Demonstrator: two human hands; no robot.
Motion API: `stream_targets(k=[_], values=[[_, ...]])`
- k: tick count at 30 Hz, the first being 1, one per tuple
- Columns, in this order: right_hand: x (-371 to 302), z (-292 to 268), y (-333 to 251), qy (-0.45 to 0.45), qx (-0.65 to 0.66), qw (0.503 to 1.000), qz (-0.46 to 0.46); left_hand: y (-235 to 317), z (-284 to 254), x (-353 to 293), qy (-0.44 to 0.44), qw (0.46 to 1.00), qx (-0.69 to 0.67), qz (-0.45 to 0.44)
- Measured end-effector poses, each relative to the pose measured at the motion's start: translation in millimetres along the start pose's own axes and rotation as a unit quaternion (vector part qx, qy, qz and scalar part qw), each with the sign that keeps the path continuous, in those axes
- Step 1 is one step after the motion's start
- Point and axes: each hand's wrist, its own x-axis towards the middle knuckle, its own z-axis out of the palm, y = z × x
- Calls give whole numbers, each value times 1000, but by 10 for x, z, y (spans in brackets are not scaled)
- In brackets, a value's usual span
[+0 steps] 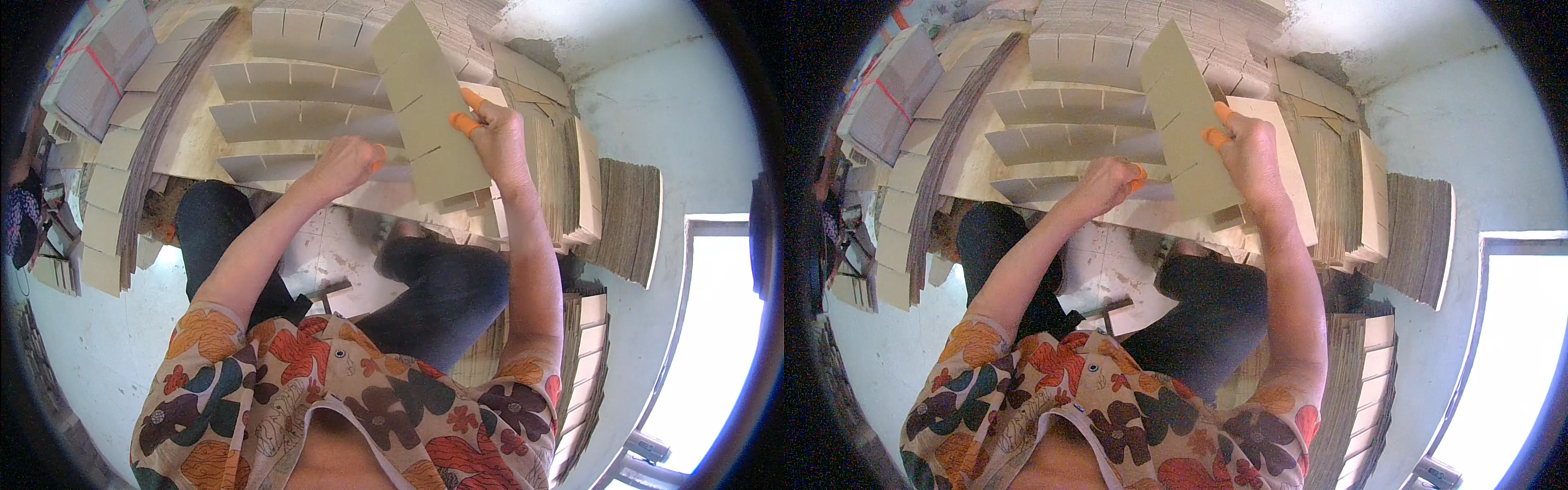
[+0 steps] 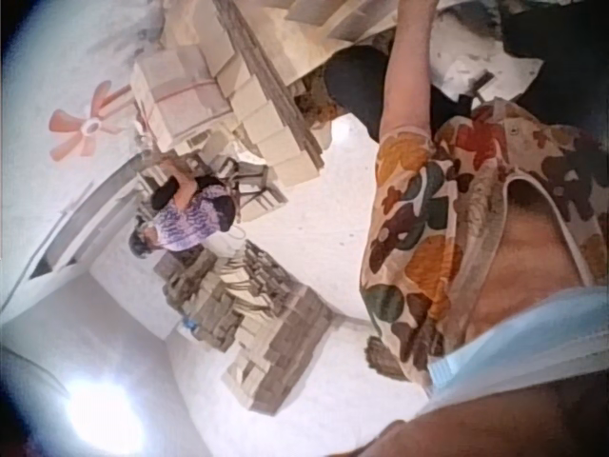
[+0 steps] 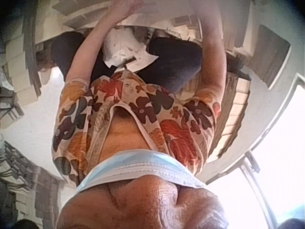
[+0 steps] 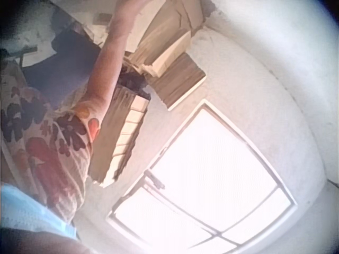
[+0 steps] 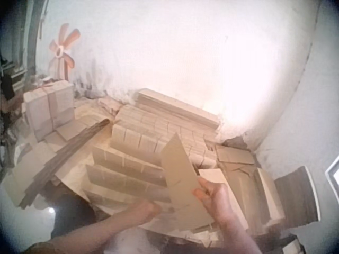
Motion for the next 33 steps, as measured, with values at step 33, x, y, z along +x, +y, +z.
stream_targets(k=[33], values=[[-56,583,366,-10,-33,988,-148,0,-2,16,3,1000,15,-9]])
